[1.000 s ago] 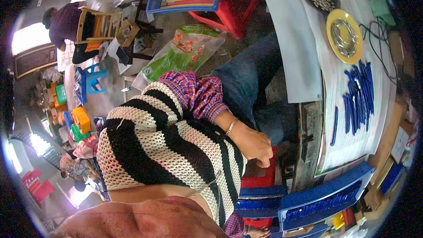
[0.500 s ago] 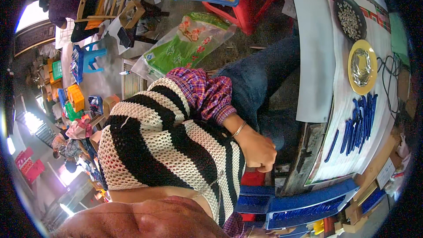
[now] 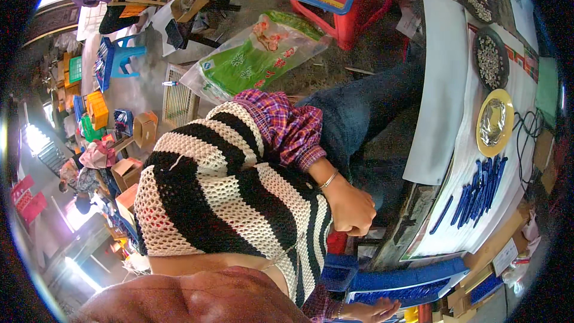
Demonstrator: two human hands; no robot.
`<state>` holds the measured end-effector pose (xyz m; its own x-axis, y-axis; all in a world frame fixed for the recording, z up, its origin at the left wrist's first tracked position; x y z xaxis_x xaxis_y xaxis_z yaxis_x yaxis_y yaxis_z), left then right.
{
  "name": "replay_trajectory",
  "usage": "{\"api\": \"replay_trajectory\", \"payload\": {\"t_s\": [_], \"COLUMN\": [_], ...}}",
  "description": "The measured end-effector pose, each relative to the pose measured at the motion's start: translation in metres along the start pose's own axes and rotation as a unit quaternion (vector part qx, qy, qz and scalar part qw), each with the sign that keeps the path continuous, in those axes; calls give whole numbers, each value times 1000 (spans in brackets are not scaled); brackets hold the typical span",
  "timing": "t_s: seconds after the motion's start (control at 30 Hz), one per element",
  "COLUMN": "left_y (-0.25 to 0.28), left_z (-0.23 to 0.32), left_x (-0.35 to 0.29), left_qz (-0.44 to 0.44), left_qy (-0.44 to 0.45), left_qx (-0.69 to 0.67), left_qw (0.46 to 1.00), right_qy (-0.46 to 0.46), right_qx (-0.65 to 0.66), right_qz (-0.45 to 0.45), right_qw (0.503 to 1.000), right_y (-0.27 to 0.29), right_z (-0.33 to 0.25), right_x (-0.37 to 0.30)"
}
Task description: The recorder is assembling blue ballpoint pens by inserting ink refills into the barrels and attaching the caps.
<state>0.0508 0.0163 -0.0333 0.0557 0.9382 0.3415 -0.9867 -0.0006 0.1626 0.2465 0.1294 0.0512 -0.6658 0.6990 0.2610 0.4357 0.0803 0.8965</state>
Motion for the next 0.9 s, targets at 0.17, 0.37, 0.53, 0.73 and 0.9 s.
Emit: {"api": "replay_trajectory", "payload": {"t_s": [0.17,0.37,0.53,0.73,0.9], "left_y": [2,9,5,6,3], "left_z": [2,-2,-12,-9,-8], "left_x": [1,0,14,9,13], "left_qz": [-2,33,57,98,141], "left_qy": [2,32,3,-12,-27], "left_qx": [-4,-13,-34,-32,-40], "left_qw": [1000,999,998,995,989], "right_qy": [-111,-54,-67,-10,20], "right_qx": [-61,60,55,32,49], "right_qz": [83,74,66,14,12], "right_qw": [988,994,994,999,999], "right_y": [50,29,15,-5,-14], "right_z": [48,61,44,24,17], "right_x": [13,24,36,70,75]}}
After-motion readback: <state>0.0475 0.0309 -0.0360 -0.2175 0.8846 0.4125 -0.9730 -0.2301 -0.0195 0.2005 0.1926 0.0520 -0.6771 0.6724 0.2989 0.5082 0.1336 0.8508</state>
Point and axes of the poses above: each hand's wrist, its own x-axis towards the middle knuckle, its own y-axis out of the back of the hand, z = x × y, the point moved 4 cm from there along x, towards the middle knuckle, and after that the axes turned 7 degrees about z, right-handed, at the moved point
